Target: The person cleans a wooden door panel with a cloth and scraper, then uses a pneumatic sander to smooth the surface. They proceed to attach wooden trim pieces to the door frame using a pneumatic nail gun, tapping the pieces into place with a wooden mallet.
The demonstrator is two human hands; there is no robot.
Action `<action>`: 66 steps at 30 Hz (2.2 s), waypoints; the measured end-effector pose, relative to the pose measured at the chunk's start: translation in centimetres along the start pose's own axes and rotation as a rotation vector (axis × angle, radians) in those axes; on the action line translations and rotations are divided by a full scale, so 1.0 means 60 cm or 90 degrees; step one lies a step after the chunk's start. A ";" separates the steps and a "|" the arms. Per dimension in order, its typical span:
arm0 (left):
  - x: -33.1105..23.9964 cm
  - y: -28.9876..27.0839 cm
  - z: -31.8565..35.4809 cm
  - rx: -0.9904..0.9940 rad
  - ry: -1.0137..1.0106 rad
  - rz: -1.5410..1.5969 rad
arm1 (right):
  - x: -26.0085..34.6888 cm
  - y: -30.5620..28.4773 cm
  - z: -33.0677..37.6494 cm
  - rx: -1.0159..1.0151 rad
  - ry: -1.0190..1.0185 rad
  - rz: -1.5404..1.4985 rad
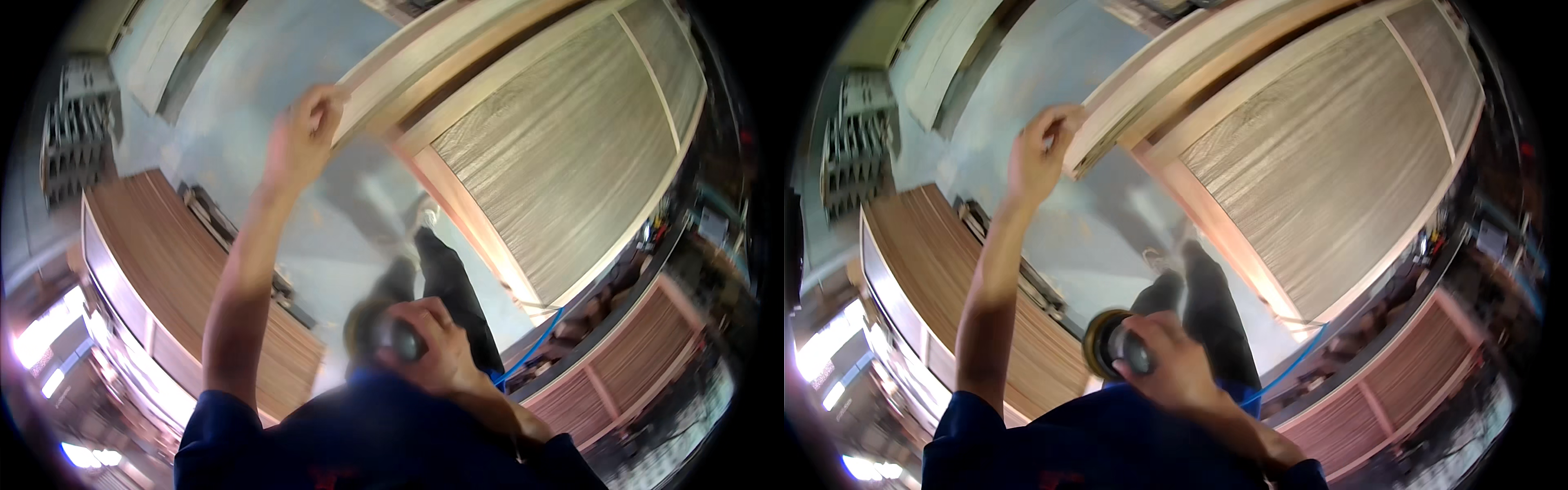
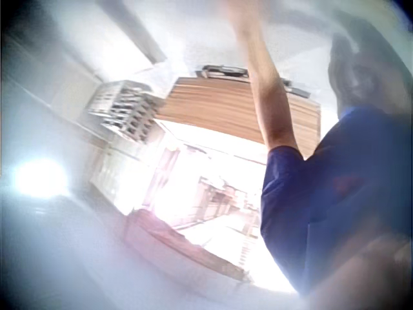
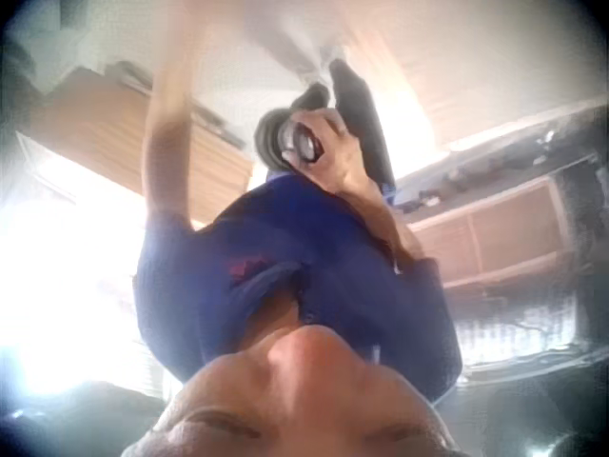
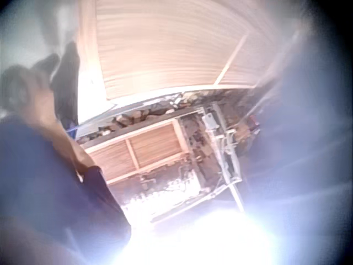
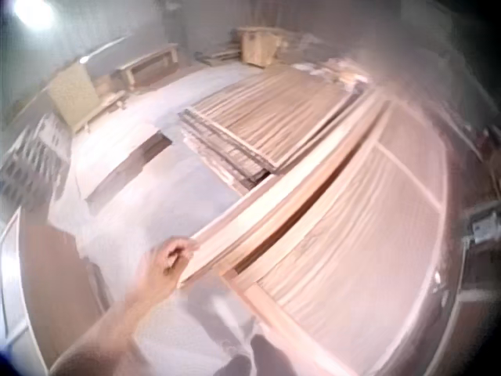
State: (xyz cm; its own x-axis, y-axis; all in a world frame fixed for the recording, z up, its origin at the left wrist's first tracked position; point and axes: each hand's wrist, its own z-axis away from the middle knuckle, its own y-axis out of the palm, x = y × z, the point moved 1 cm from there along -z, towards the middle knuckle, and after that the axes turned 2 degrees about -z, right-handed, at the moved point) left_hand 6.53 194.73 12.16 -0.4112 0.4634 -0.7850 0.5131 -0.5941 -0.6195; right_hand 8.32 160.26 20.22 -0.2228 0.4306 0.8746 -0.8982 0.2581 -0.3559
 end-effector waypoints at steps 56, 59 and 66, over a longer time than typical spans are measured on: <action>-0.054 0.554 -0.334 0.255 0.579 -0.246 | -0.097 0.106 -0.382 -0.555 0.448 0.165; -0.052 0.554 -0.337 0.257 0.576 -0.243 | -0.099 0.105 -0.375 -0.537 0.472 0.176; -0.053 0.553 -0.335 0.263 0.567 -0.243 | -0.103 0.109 -0.376 -0.552 0.456 0.179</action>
State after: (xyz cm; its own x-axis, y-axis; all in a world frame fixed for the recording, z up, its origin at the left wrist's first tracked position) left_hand 40.02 186.79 -6.04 0.2973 0.8832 -0.3627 0.1001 -0.4066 -0.9081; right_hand 12.39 178.76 5.06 0.1409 0.8867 0.4404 -0.2282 0.4619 -0.8571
